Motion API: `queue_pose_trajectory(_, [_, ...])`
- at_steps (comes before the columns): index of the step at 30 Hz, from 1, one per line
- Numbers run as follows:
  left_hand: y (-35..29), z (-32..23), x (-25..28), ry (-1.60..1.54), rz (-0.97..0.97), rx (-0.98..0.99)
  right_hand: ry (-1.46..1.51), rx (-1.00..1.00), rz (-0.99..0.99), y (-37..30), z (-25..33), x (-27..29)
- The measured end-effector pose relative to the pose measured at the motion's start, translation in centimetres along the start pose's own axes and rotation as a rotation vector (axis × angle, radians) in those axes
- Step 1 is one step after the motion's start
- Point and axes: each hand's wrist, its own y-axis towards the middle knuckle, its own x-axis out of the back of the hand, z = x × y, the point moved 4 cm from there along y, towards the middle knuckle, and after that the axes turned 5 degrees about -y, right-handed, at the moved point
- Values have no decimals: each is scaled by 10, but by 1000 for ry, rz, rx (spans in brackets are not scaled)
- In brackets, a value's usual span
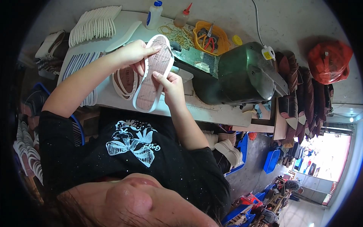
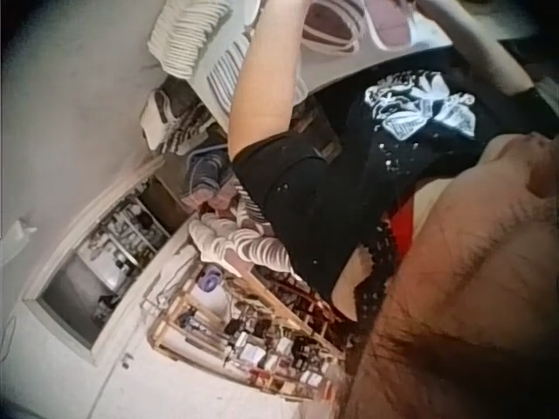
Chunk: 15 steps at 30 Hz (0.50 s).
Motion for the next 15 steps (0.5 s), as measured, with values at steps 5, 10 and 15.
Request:
queue_pose_trajectory(5, [7, -1, 7, 66, 27, -123, 89, -6, 23, 19, 13, 4])
queue_pose_trajectory(10, [17, 0, 15, 84, -184, -239, 132, 11, 45, 16, 16, 0])
queue_pose_trajectory(15, [30, 0, 18, -3, -145, -270, -74, -221, 154, -29, -13, -10])
